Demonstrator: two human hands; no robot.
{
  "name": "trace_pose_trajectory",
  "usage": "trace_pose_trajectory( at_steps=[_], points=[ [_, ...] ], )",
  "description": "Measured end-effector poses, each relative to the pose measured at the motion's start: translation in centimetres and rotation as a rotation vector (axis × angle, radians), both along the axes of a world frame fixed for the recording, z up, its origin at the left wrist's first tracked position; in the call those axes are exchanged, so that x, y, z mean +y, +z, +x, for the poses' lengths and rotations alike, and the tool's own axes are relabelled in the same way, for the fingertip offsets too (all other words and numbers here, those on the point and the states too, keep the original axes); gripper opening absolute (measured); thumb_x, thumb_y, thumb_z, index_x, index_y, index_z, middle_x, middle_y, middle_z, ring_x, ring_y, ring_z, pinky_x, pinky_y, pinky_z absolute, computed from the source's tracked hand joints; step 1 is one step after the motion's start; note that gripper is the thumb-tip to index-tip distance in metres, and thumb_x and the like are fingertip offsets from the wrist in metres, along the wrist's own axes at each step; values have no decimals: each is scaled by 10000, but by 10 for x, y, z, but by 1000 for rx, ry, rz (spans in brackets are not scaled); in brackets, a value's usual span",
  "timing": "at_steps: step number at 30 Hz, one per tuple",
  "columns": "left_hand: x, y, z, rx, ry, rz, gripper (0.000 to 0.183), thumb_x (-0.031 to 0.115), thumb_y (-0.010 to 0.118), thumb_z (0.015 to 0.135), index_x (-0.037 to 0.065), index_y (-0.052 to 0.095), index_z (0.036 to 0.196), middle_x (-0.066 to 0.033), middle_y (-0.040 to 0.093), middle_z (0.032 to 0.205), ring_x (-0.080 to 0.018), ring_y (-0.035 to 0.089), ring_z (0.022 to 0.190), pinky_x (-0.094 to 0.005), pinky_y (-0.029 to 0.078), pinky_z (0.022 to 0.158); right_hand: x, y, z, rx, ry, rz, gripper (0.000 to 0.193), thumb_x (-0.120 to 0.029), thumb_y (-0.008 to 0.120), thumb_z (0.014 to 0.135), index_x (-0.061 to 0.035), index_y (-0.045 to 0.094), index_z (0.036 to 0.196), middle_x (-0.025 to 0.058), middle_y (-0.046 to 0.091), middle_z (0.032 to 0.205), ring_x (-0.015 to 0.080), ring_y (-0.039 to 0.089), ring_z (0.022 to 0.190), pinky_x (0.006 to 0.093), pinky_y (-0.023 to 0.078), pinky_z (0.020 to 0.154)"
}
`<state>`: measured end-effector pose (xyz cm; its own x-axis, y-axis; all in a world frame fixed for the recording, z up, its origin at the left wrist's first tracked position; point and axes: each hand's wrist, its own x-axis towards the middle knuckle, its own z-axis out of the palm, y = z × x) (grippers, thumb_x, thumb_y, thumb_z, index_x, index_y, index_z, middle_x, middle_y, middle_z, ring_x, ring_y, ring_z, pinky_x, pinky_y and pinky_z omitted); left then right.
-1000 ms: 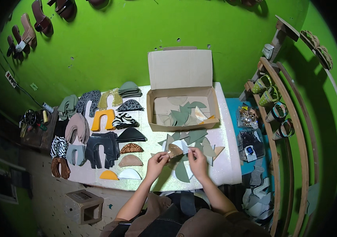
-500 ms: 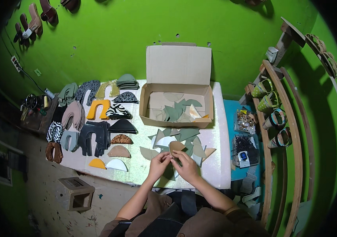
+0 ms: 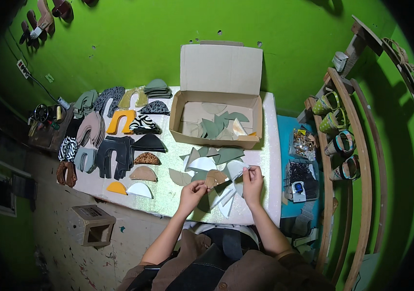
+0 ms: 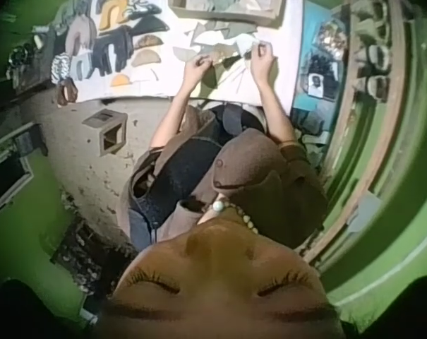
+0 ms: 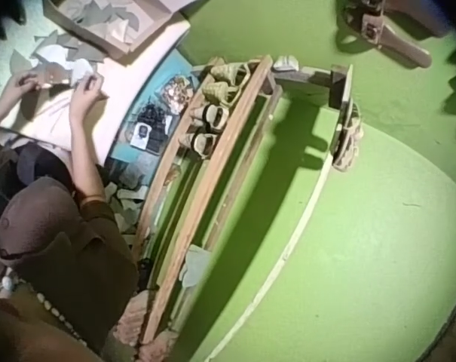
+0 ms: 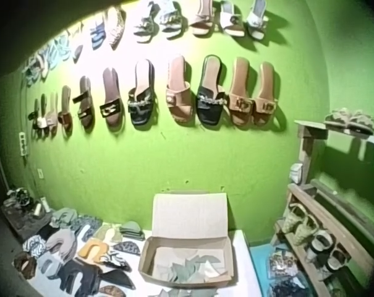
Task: Sort and organize various shaped leather or fabric components for shoe manufacturing.
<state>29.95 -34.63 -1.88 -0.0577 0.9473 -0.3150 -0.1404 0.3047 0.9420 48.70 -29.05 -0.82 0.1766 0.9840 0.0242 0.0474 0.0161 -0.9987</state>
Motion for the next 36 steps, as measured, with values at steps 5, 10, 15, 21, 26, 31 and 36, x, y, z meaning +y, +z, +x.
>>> trace_pose_trajectory(
  at_steps=[5, 10, 15, 21, 26, 31, 36],
  points=[
    [3, 4, 9, -58, -43, -44, 249, 90, 516, 904, -68, 558, 1092, -84, 636, 935, -125, 620, 833, -236, 496, 768, -11, 4, -10, -401, 89, 355, 73, -65, 589, 833, 2, 565, 851, 119, 643, 921, 215, 632, 858, 297, 490, 748],
    [3, 2, 18, -120, -25, -12, 265, 138, 520, 917, -54, 562, 1095, -81, 629, 954, -129, 614, 847, -251, 507, 769, -40, 6, -32, -388, 253, 283, 115, -82, 619, 793, -15, 606, 886, 114, 634, 968, 271, 623, 881, 320, 495, 741],
    [0, 4, 16, -115, -1, -25, 253, 153, 536, 911, -37, 578, 1073, -68, 627, 952, -112, 600, 830, -246, 497, 774, -38, 1, -29, -420, 314, 368, 152, -71, 596, 781, -32, 623, 925, 110, 617, 999, 274, 611, 889, 330, 489, 746],
    [-3, -4, 12, 43, -53, 91, 261, 153, 554, 899, -35, 555, 1079, -54, 623, 927, -94, 584, 827, -227, 472, 754, -23, 7, -14, -505, 530, 310, 193, -73, 599, 776, -2, 603, 956, 127, 560, 1051, 319, 513, 1039, 389, 405, 900],
    [1, 2, 6, -20, -86, 71, 245, 146, 555, 896, -21, 554, 1075, -36, 603, 877, -77, 560, 792, -218, 458, 713, -3, 9, -2, -486, 711, 282, 656, -184, 687, 712, -110, 408, 1301, 146, 393, 1282, 333, 387, 1195, 416, 334, 997],
    [5, 7, -1, 9, -158, 63, 226, 143, 551, 896, -17, 566, 1054, -16, 579, 841, -66, 534, 765, -205, 436, 698, 7, 20, -2, -758, 777, 342, 667, -247, 706, 708, -131, 423, 1300, 137, 437, 1246, 323, 415, 1178, 418, 355, 977],
    [8, 9, 1, -147, -81, -39, 231, 174, 534, 907, 9, 558, 1067, 7, 557, 857, -63, 513, 780, -200, 422, 743, 5, 17, -8, -425, 888, -6, 643, -291, 711, 739, -86, 434, 1282, 157, 476, 1221, 306, 472, 1139, 374, 385, 956]
  ],
)
